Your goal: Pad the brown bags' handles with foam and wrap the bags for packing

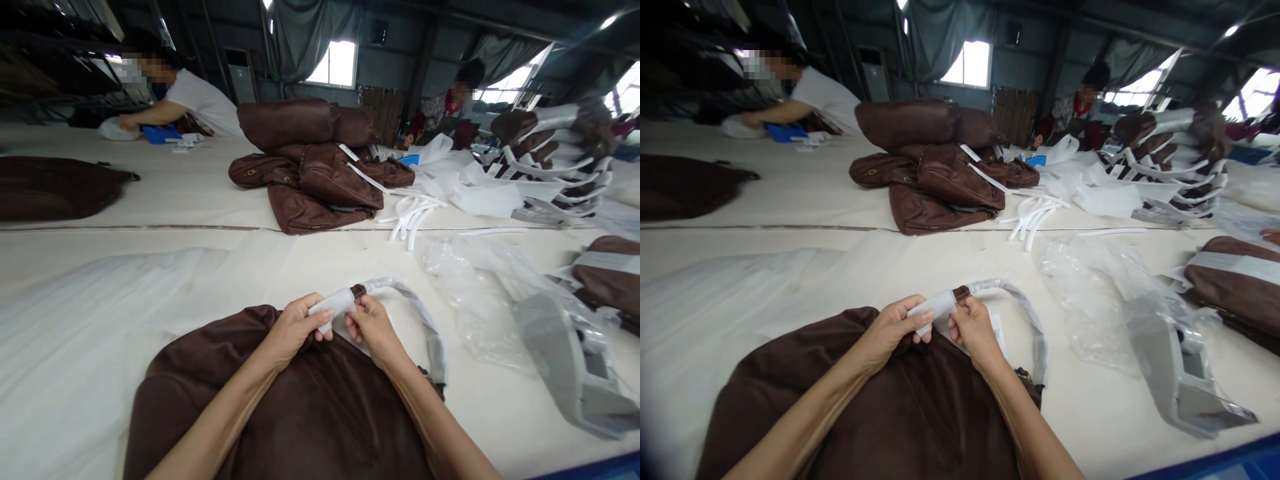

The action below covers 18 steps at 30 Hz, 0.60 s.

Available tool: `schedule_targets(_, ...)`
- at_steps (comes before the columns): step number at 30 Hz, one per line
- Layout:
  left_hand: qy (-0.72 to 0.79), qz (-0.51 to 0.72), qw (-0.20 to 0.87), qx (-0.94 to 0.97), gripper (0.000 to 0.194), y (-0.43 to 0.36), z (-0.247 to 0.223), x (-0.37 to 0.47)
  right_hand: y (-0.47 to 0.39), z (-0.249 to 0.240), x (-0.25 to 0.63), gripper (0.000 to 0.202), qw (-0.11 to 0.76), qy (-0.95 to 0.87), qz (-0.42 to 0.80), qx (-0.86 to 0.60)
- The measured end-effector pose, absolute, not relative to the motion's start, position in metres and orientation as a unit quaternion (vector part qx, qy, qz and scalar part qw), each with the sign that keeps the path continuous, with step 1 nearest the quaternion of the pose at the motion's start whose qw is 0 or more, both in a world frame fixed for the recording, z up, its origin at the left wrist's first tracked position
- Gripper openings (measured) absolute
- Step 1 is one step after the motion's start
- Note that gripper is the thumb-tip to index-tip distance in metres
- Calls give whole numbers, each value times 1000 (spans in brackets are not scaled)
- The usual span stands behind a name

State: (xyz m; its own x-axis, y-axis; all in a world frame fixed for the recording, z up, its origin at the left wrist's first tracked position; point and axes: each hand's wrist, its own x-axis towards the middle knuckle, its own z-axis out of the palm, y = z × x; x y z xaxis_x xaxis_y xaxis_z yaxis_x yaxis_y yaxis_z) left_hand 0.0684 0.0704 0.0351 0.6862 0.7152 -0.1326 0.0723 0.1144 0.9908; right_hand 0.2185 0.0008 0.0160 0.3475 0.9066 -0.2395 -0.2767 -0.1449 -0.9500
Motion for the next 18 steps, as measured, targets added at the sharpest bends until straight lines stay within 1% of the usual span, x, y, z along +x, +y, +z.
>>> schedule_targets(2, 326, 261, 664, 620, 34, 71, 36, 69, -31, 26, 230, 40, 564, -327, 467, -598)
schedule_targets(4, 333, 284, 657, 615, 33, 71, 37, 71, -73, 29, 243, 39, 543, -354, 406, -645)
schedule_targets(6, 341, 296, 653, 608, 34, 70, 39, 73, -117, 24, 253, 43, 513, -345, 357, -700)
schedule_targets(10, 345, 312, 640, 612, 37, 69, 43, 77, -186, 1, 261, 50, 453, -293, 334, -773)
schedule_targets(13, 335, 333, 623, 624, 35, 67, 50, 80, -204, -6, 263, 51, 445, -280, 313, -791)
schedule_targets(16, 312, 324, 610, 652, 34, 66, 61, 80, -198, 5, 273, 51, 455, -298, 260, -798)
schedule_targets(18, 302, 320, 598, 671, 35, 67, 70, 77, -193, 13, 281, 48, 437, -329, 231, -805)
